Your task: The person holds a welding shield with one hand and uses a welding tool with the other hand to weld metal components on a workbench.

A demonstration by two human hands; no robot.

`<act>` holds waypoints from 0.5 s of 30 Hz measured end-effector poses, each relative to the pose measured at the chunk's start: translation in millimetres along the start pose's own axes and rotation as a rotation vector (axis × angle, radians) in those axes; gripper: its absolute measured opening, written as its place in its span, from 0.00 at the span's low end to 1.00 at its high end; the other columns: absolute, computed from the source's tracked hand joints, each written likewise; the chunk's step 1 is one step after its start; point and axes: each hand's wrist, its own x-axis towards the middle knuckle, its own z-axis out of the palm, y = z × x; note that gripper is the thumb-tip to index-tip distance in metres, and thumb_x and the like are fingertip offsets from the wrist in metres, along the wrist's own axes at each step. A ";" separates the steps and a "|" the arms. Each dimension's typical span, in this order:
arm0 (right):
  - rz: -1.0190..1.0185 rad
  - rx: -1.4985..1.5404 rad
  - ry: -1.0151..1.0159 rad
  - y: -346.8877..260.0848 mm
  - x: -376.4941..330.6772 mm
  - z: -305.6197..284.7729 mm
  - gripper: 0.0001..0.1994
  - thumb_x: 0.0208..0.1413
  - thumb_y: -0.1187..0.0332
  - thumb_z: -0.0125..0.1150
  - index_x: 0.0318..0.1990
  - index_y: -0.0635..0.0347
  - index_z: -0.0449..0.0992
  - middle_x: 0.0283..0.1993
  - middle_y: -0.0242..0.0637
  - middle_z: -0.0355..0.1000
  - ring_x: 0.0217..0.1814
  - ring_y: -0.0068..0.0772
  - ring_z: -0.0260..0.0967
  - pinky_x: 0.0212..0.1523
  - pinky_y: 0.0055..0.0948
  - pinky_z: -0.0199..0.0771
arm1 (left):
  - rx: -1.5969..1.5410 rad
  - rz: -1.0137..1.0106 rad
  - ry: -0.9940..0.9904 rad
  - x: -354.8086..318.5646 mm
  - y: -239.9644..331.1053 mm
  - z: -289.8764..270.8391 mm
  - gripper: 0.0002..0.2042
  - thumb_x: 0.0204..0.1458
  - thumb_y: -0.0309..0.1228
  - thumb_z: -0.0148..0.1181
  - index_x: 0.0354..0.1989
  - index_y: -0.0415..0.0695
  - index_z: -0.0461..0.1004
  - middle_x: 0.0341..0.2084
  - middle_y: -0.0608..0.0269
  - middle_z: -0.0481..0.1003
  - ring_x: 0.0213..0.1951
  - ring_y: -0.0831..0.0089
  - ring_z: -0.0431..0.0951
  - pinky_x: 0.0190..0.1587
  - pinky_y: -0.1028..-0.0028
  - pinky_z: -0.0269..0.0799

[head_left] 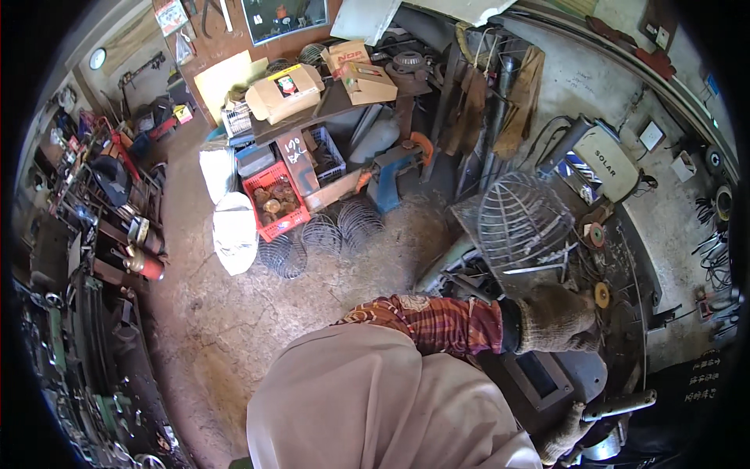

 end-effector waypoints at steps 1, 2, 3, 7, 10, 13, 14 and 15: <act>0.005 -0.001 0.017 0.4 -14.5 10.1 0.33 0.56 0.53 0.59 0.64 0.61 0.56 0.56 0.42 0.65 0.52 0.34 0.65 0.55 0.36 0.64 | -0.028 0.053 0.041 -10.5 -9.6 -0.4 0.17 0.48 0.47 0.60 0.29 0.44 0.71 0.19 0.57 0.71 0.24 0.55 0.75 0.29 0.59 0.71; 0.015 -0.006 0.030 1.1 -30.3 19.5 0.33 0.56 0.54 0.59 0.64 0.61 0.56 0.56 0.42 0.65 0.52 0.34 0.65 0.55 0.36 0.64 | -0.052 0.107 0.083 -21.8 -14.4 -12.5 0.18 0.47 0.48 0.61 0.28 0.44 0.71 0.18 0.56 0.71 0.24 0.54 0.75 0.28 0.58 0.71; 0.029 -0.005 0.034 1.8 -43.0 26.2 0.33 0.56 0.54 0.59 0.64 0.61 0.57 0.56 0.42 0.65 0.52 0.34 0.65 0.55 0.36 0.64 | -0.078 0.109 0.020 -32.6 -20.6 -25.2 0.18 0.46 0.47 0.62 0.32 0.44 0.72 0.21 0.56 0.72 0.26 0.55 0.76 0.30 0.59 0.71; 0.079 -0.017 0.059 3.1 -92.7 51.9 0.33 0.56 0.55 0.59 0.63 0.61 0.57 0.56 0.42 0.65 0.52 0.35 0.65 0.55 0.37 0.64 | -0.273 0.090 0.315 -83.2 -34.3 -86.0 0.25 0.45 0.44 0.66 0.46 0.40 0.70 0.30 0.55 0.73 0.35 0.60 0.77 0.36 0.62 0.71; 0.099 -0.025 0.078 -3.5 -117.5 58.1 0.32 0.55 0.55 0.59 0.63 0.61 0.57 0.56 0.42 0.65 0.52 0.35 0.66 0.55 0.37 0.64 | -0.328 -0.042 0.508 -133.2 -62.9 -81.2 0.28 0.46 0.42 0.66 0.53 0.39 0.65 0.37 0.57 0.73 0.39 0.66 0.75 0.38 0.65 0.70; 0.141 -0.015 0.066 -5.7 -131.0 66.3 0.32 0.55 0.56 0.60 0.63 0.61 0.57 0.56 0.42 0.65 0.51 0.35 0.66 0.55 0.38 0.64 | -0.460 -0.225 0.528 -172.2 -86.6 -65.2 0.27 0.47 0.40 0.65 0.53 0.38 0.65 0.38 0.59 0.73 0.40 0.69 0.75 0.39 0.67 0.70; 0.146 -0.004 0.061 -5.8 -132.1 69.1 0.32 0.55 0.56 0.60 0.63 0.61 0.57 0.56 0.42 0.65 0.51 0.35 0.66 0.55 0.38 0.64 | -0.513 -0.282 0.497 -180.8 -88.6 -65.7 0.26 0.48 0.39 0.64 0.52 0.39 0.66 0.38 0.59 0.73 0.39 0.69 0.75 0.38 0.67 0.70; 0.154 0.005 0.046 -5.7 -133.1 69.9 0.32 0.55 0.56 0.60 0.63 0.61 0.57 0.56 0.42 0.65 0.51 0.35 0.66 0.55 0.38 0.64 | -0.557 -0.320 0.466 -187.7 -88.2 -64.8 0.25 0.48 0.39 0.64 0.51 0.39 0.66 0.37 0.59 0.73 0.39 0.70 0.75 0.38 0.68 0.70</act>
